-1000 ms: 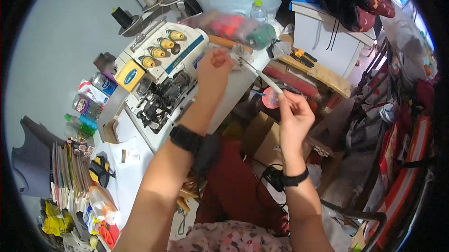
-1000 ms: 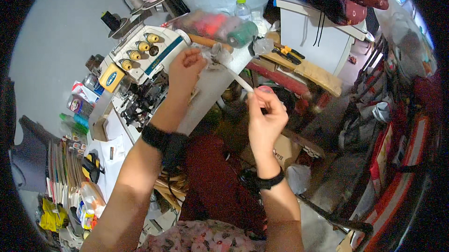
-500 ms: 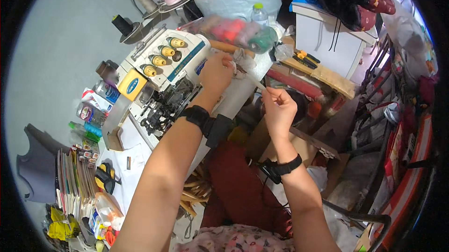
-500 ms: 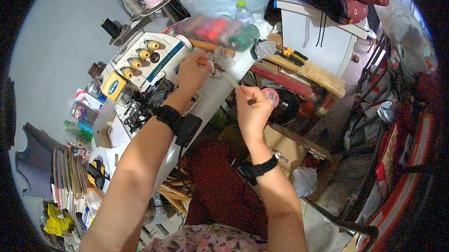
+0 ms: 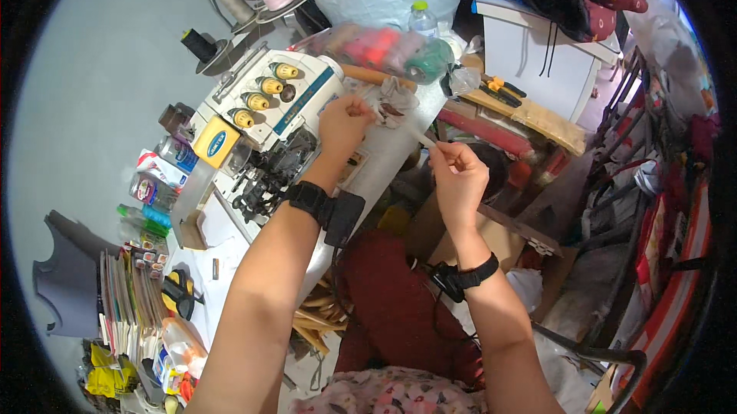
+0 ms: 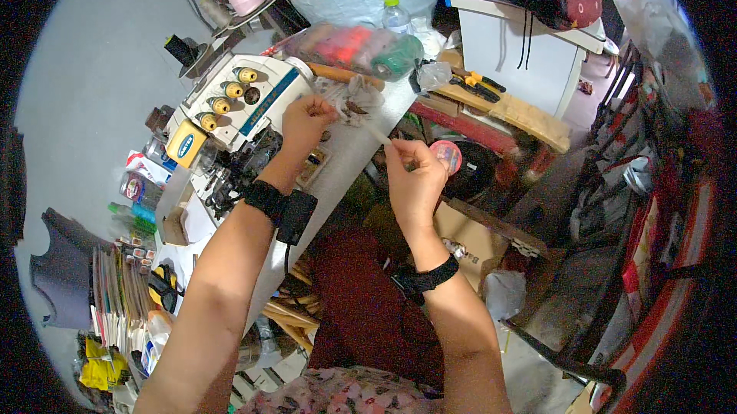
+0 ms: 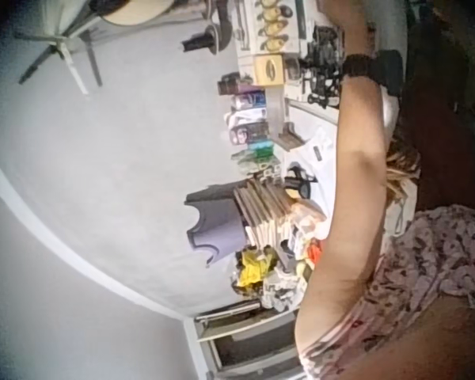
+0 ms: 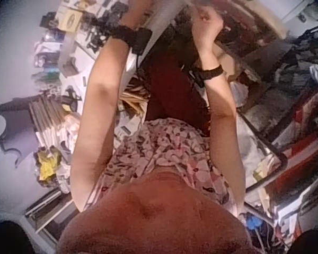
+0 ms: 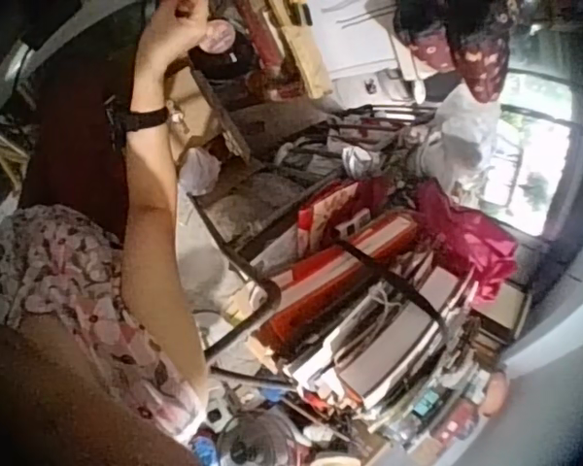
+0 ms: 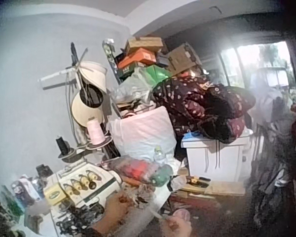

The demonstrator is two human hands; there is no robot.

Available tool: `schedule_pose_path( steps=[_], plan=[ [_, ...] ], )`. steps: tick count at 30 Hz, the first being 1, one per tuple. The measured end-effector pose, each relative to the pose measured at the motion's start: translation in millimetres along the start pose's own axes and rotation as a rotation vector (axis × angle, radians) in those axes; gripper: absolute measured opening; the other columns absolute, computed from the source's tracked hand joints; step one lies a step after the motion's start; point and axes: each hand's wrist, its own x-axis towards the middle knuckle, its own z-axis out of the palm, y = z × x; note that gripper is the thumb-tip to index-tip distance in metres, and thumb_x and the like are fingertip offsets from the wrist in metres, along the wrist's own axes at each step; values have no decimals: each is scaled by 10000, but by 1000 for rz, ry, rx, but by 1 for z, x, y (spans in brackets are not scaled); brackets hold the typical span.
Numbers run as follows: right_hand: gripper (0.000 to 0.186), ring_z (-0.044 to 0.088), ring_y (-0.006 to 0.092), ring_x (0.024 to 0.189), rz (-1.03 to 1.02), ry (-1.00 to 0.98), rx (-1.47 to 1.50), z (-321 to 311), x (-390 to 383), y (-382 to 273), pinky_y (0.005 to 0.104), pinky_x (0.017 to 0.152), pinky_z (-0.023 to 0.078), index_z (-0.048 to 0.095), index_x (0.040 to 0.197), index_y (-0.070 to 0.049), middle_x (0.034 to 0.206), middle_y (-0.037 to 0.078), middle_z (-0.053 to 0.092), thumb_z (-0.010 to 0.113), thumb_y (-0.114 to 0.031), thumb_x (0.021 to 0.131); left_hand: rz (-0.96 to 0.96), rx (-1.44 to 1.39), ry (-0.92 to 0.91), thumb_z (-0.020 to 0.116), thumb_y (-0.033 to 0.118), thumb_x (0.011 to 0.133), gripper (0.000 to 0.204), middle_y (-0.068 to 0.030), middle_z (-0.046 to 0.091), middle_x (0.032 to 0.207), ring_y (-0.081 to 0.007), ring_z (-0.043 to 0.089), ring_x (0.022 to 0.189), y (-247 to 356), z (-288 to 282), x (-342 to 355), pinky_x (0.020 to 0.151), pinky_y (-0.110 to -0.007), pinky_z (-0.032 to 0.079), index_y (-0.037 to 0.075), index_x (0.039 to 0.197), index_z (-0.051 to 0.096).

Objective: Thread an industrial overlock sewing machine.

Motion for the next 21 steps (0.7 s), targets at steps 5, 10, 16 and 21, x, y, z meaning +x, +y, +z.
schedule_pose_path(
  steps=[5,10,16,21],
  plan=[
    [81,603,140,593,-40,-3,-51,3,-3,3,288,631,438,718,826,-12,671,75,685,765,-71,795,16,-74,10,760,78,718,91,-45,683,674,-137,634,599,-7,1,1,580,-289,488,50,753,681],
    [76,603,149,600,-78,8,-69,1,-1,2,291,664,425,723,825,-30,677,72,683,769,-78,788,4,52,46,755,88,740,132,-59,699,752,-113,646,688,8,4,-2,652,-271,516,14,794,659],
    [82,614,185,604,-124,22,-195,2,-6,-6,300,691,417,726,827,-36,687,78,687,770,-83,776,-60,61,106,724,111,756,148,-86,709,728,-148,694,677,8,8,1,650,-273,538,-9,806,652],
    [72,634,194,621,-269,32,-338,-3,-5,-13,300,710,411,723,833,-37,702,88,695,759,-76,784,-45,68,117,726,123,754,193,-104,725,754,-172,708,692,11,9,2,667,-282,545,-4,898,705]
  ],
)
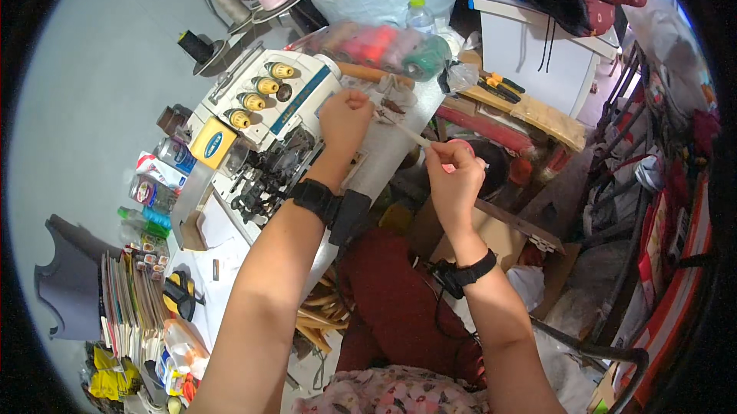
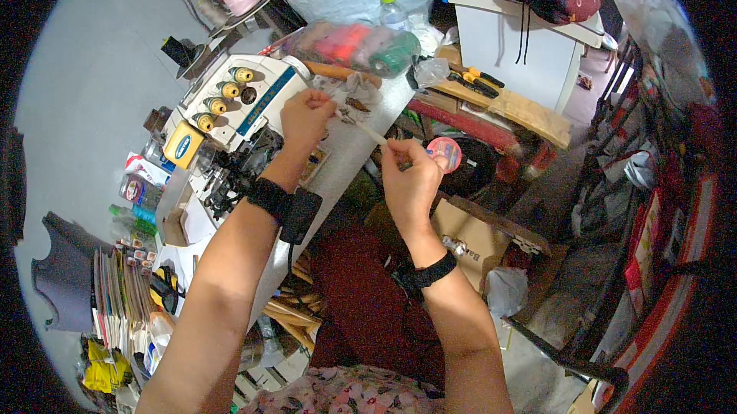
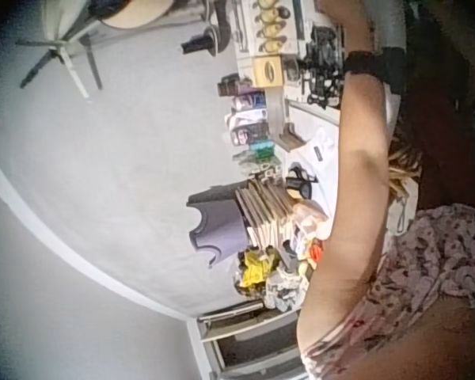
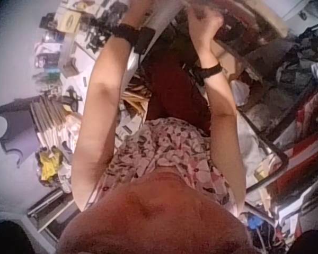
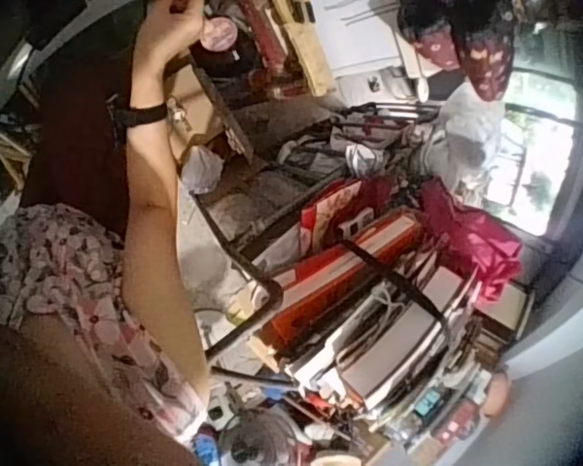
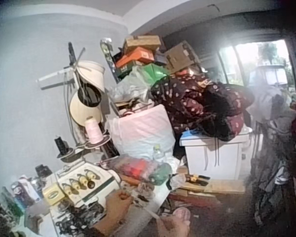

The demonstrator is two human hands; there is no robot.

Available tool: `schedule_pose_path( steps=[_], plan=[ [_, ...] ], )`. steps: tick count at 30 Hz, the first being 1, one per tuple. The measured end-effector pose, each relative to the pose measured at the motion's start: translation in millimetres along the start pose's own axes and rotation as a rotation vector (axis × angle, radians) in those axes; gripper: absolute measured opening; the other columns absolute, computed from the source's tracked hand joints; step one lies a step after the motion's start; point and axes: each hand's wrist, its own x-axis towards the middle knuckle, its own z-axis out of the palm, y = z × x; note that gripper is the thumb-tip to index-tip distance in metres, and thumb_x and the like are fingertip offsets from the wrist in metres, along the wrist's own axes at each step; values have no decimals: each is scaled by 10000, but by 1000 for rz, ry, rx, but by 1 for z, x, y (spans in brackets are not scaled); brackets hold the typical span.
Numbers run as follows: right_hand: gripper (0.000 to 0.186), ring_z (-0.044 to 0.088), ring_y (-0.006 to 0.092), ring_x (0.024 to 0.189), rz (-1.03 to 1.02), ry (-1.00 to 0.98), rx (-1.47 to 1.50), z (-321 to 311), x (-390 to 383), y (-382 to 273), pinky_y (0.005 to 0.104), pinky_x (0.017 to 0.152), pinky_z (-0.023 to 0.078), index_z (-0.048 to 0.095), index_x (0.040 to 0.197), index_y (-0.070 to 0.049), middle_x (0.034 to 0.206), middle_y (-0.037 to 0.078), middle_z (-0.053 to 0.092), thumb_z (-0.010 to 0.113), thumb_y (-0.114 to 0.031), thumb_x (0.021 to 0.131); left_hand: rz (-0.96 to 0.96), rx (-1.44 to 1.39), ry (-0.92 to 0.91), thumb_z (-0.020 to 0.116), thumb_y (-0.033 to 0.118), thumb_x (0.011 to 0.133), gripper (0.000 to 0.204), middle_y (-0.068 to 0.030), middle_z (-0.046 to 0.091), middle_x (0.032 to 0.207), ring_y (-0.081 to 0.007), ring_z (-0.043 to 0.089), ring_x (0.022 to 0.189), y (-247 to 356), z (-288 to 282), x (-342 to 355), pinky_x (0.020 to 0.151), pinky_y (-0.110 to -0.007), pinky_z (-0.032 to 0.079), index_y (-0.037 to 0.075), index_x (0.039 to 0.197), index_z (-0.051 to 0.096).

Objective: Thread an industrial overlock sewing machine.

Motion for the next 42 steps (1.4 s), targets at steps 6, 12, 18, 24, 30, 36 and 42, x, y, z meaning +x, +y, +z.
schedule_pose_path(
  steps=[6,12,18,24,30,36,42],
  plan=[
    [78,629,203,620,16,-3,-44,3,1,7,317,745,390,717,831,-41,713,88,700,749,-106,801,-49,-96,-30,733,106,781,267,-110,742,815,-154,717,724,7,-8,-3,682,-260,548,-24,1013,714],
    [90,619,201,611,29,-12,-53,2,1,4,321,742,379,712,833,-45,699,75,694,746,-124,809,99,148,-43,706,247,813,274,-128,729,772,-175,682,627,8,-5,-1,648,-306,535,10,942,752],
    [84,606,190,591,74,-44,-15,3,-1,0,318,740,376,707,825,-45,676,65,684,749,-116,807,162,322,-154,669,316,814,299,-137,676,625,-242,656,537,7,-8,7,624,-369,533,32,848,758],
    [72,611,200,606,77,-22,0,5,-1,9,319,754,377,703,810,-50,669,57,675,756,-98,800,160,256,-6,628,224,787,235,-191,666,699,-357,666,659,22,-9,0,674,-435,521,12,749,723],
    [77,577,161,592,54,-6,-26,5,-5,1,283,718,373,727,832,-53,679,60,680,767,-90,779,165,48,64,650,219,863,252,-119,698,706,-216,692,641,16,-24,-11,628,-332,532,-21,885,721],
    [72,573,194,610,-93,43,-119,-1,3,-13,317,790,358,690,809,-86,670,32,653,758,-87,784,83,-118,-27,650,221,919,270,-78,704,764,-117,675,649,57,-57,-39,610,-260,521,-38,966,711],
    [47,544,150,629,-81,43,-81,3,-3,-20,303,755,354,704,813,-102,669,5,652,745,-90,794,-133,-456,-200,630,227,948,234,-29,670,802,-98,620,701,63,-106,-71,663,-244,499,1,973,685]
  ],
)
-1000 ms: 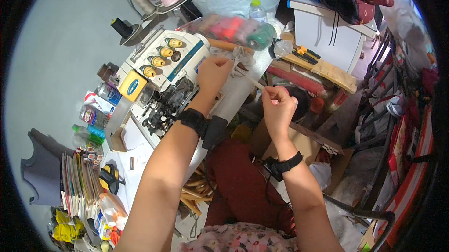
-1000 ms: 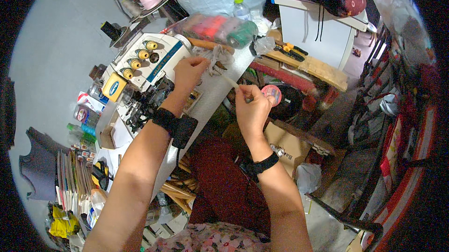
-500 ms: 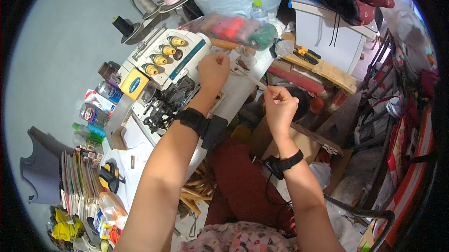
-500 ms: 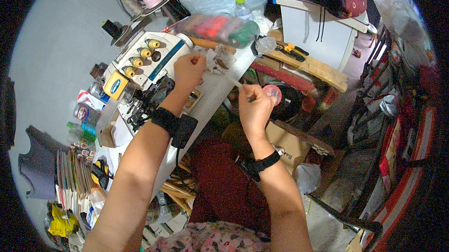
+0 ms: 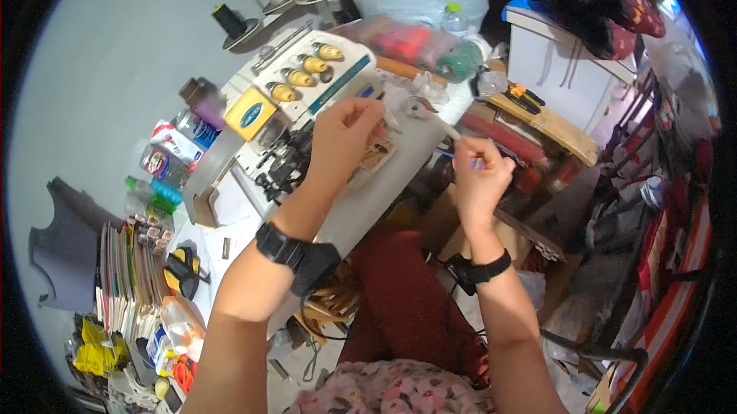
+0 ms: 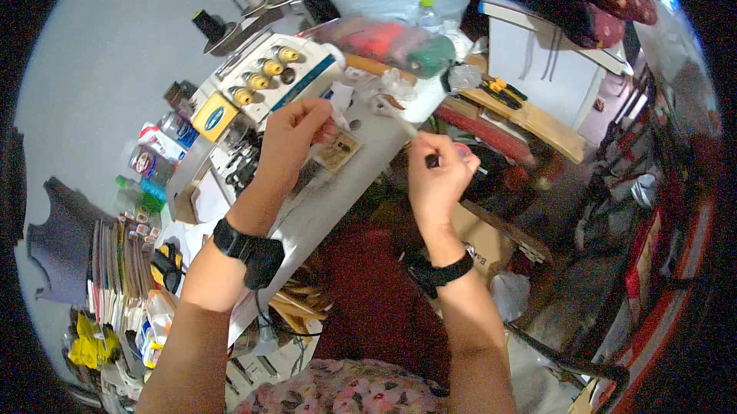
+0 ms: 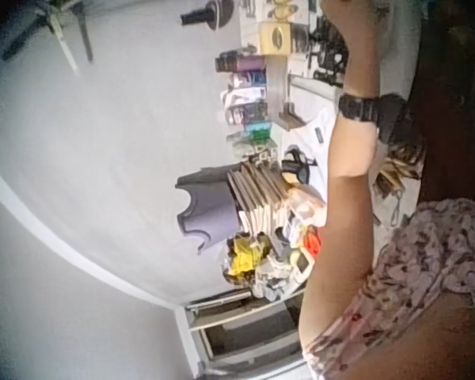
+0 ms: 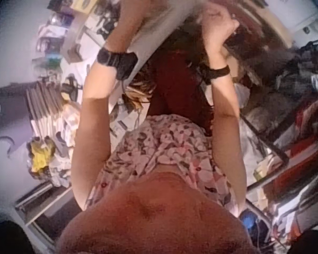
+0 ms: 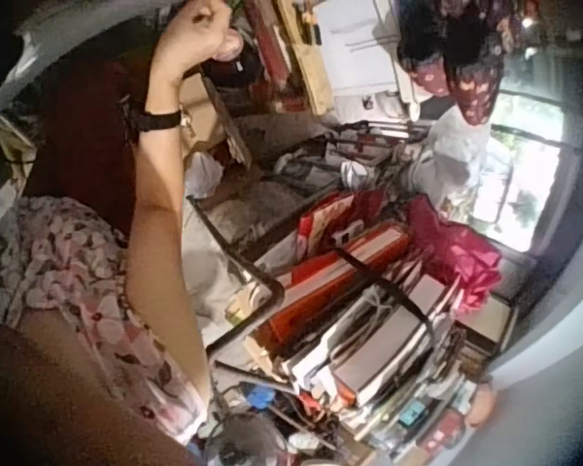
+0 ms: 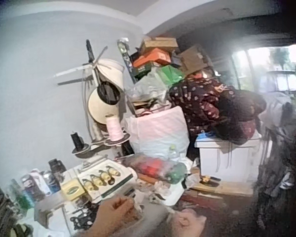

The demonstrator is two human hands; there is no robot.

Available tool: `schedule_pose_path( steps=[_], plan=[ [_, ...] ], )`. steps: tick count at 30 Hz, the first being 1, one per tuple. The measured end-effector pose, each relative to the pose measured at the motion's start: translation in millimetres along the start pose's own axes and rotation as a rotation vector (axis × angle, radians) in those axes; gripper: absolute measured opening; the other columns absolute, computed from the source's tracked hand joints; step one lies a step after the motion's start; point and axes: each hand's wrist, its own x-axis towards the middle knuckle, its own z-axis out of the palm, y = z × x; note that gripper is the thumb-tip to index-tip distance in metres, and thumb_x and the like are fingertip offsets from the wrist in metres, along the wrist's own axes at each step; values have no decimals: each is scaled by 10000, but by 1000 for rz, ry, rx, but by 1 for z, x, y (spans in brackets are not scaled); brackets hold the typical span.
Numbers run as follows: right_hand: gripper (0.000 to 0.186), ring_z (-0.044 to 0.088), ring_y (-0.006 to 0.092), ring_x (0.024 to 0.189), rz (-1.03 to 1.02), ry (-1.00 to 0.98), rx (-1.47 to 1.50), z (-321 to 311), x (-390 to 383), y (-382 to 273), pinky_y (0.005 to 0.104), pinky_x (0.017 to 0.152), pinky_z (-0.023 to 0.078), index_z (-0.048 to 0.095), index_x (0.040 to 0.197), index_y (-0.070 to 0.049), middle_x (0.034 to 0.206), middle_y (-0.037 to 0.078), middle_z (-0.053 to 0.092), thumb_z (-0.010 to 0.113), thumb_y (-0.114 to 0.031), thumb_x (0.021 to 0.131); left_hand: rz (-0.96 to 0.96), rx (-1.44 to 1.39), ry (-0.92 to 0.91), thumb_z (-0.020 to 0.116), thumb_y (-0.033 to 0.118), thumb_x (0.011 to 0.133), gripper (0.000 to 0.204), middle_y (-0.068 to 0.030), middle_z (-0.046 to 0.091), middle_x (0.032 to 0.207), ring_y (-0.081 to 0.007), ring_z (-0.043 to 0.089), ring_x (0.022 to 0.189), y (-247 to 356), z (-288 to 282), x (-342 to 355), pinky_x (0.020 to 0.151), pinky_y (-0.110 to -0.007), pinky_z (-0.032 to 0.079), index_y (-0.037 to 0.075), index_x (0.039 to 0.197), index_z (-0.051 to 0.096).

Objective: Thread an industrial overlock sewing machine.

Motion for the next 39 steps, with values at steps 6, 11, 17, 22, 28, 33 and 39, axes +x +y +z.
schedule_pose_path(
  steps=[6,11,17,22,28,33,39],
  plan=[
    [118,534,144,743,49,-72,291,-15,-26,-35,285,736,424,697,893,-48,857,58,688,739,2,795,-76,-48,-52,625,179,949,177,-26,649,765,-104,614,708,28,-84,-91,683,-257,500,7,958,664],
    [179,577,191,717,-285,-213,263,-24,-50,-98,329,780,396,621,841,-4,776,87,675,686,128,739,-23,-155,300,628,158,931,119,-10,636,730,-92,595,655,7,-179,-122,651,-235,472,45,929,664],
    [210,633,170,677,-616,-579,289,10,-92,-156,336,719,326,665,834,-85,795,31,696,741,9,662,-93,-241,487,628,218,950,167,12,636,765,-75,594,665,-50,-227,-120,672,-235,488,62,916,675],
    [193,608,152,646,-681,-663,194,39,-118,-166,328,669,303,660,822,-85,787,13,694,733,11,671,-36,-240,509,620,200,954,177,13,628,780,-73,597,694,-75,-226,-108,672,-230,495,38,935,688],
    [170,583,164,622,-765,-694,74,63,-130,-177,327,661,302,641,811,-86,754,24,665,700,25,697,23,-213,622,629,159,941,185,-28,661,765,-87,601,658,-123,-223,-109,630,-229,480,-20,954,674],
    [149,569,178,607,-804,-712,-24,79,-131,-180,330,651,304,628,787,-88,733,27,644,682,24,706,53,-240,685,625,132,939,166,-26,668,775,-86,611,677,-131,-221,-111,644,-241,489,-29,958,665],
    [132,600,188,630,-759,-724,-116,87,-138,-177,338,642,339,654,791,-86,747,37,662,711,-1,707,27,-169,701,623,122,940,154,-30,680,809,-92,643,737,-142,-221,-115,681,-242,520,-12,1002,667]
  ],
)
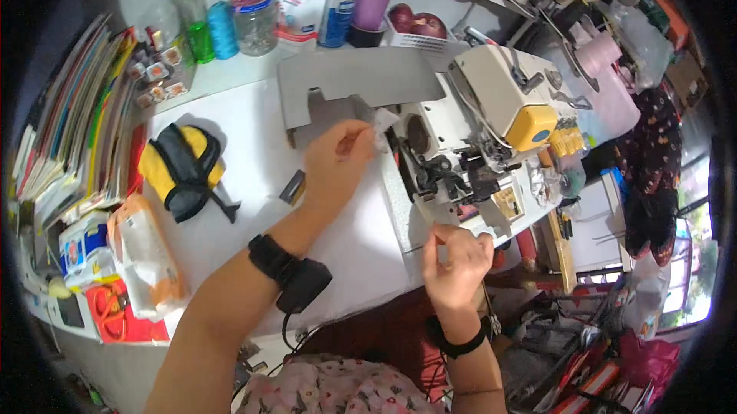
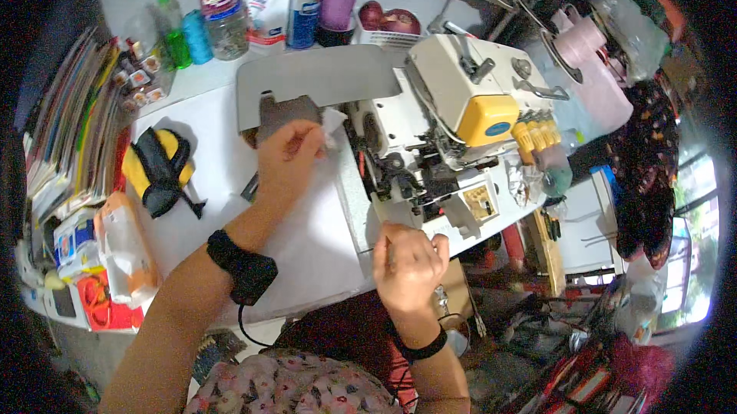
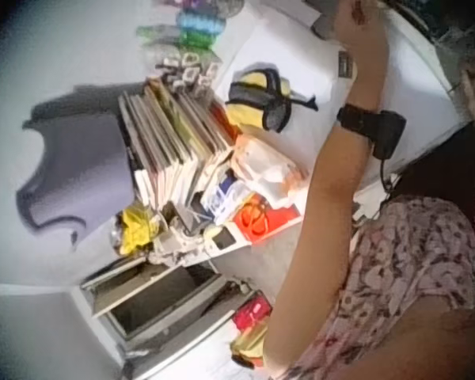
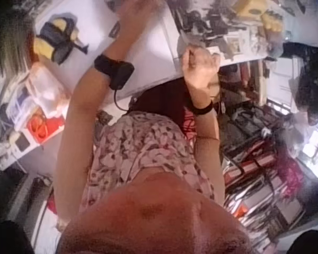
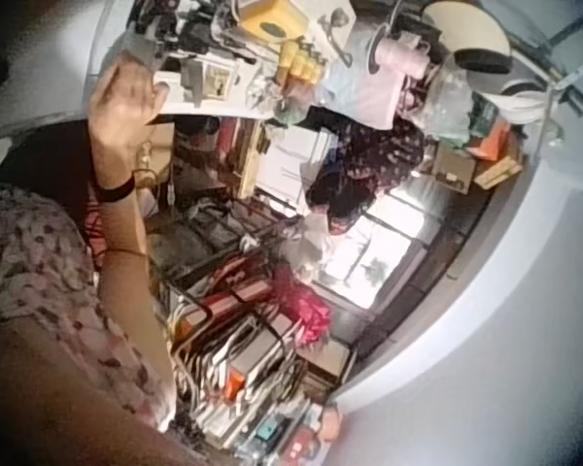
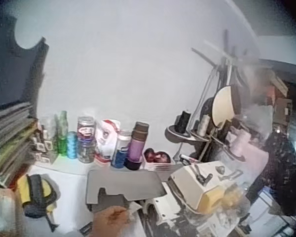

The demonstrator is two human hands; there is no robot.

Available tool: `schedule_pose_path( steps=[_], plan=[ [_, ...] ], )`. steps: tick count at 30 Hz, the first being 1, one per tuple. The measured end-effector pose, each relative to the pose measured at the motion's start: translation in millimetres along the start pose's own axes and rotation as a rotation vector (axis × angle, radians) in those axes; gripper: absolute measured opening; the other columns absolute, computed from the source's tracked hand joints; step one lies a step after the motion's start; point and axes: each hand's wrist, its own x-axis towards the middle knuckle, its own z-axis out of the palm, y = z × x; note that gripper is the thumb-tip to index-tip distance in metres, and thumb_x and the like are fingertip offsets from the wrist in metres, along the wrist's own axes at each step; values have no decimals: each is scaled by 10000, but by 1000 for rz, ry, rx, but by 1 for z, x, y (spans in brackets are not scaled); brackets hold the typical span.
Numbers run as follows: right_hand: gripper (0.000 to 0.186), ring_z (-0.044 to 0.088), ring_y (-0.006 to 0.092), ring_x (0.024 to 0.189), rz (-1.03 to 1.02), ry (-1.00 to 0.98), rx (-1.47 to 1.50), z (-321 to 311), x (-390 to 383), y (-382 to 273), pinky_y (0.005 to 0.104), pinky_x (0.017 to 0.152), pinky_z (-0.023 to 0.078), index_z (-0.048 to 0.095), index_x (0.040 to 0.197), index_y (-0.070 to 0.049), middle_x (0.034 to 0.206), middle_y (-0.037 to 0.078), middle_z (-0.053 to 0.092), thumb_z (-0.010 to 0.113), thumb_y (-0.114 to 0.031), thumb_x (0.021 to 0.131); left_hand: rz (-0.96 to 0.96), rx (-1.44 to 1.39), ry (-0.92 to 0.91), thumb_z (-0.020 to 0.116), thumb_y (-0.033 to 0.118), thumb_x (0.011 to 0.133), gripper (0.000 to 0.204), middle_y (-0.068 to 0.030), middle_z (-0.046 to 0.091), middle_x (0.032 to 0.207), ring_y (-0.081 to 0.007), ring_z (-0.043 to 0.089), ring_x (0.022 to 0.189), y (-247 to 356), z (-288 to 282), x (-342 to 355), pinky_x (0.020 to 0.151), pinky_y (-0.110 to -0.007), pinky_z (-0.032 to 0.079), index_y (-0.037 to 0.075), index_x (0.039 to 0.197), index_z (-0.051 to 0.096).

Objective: Thread an industrial overlock sewing machine.

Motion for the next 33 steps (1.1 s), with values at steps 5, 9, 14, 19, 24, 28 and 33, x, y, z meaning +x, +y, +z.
schedule_pose_path(
  steps=[5,9,14,19,24,28,33],
  plan=[
    [139,634,209,651,107,-47,-11,12,4,-7,351,658,397,687,842,-77,730,67,670,735,-38,718,-76,-32,6,627,120,941,163,-37,688,867,-99,651,761,3,-4,2,708,-248,541,-22,1012,663],
    [136,641,218,638,180,-58,-30,22,7,-8,349,653,400,684,845,-77,730,81,676,737,-54,722,-54,-78,19,633,129,945,176,-39,680,862,-102,646,755,-4,-3,4,717,-243,539,-35,1005,658],
    [150,639,204,613,181,-29,-33,34,10,-8,328,600,389,695,857,-69,747,73,702,739,-23,722,-77,-61,20,628,141,955,168,-27,665,844,-91,616,721,0,1,6,695,-244,536,-17,998,664],
    [151,639,202,594,178,3,-33,43,5,-7,320,580,397,676,829,-72,750,72,704,748,-7,713,-71,-64,6,632,154,959,163,-21,659,832,-83,600,698,-4,-2,7,668,-237,517,-2,986,670],
    [185,617,178,556,152,84,3,48,-2,-5,307,562,379,668,811,-75,752,66,704,766,23,688,-60,-80,-18,628,138,957,171,-29,671,839,-79,605,712,-8,-3,8,671,-225,503,-27,992,656],
    [192,594,158,537,135,110,-19,50,-4,-2,300,550,354,662,787,-79,774,55,715,773,34,679,-50,-86,-3,629,134,954,171,-29,671,838,-77,603,703,-5,-2,9,665,-224,501,-30,989,656],
    [150,605,187,568,196,118,-1,44,-3,-4,321,569,368,656,765,-61,683,61,658,767,8,692,-74,-64,-1,629,138,954,177,-31,672,835,-79,607,693,-5,0,9,664,-226,503,-31,993,660]
  ],
)
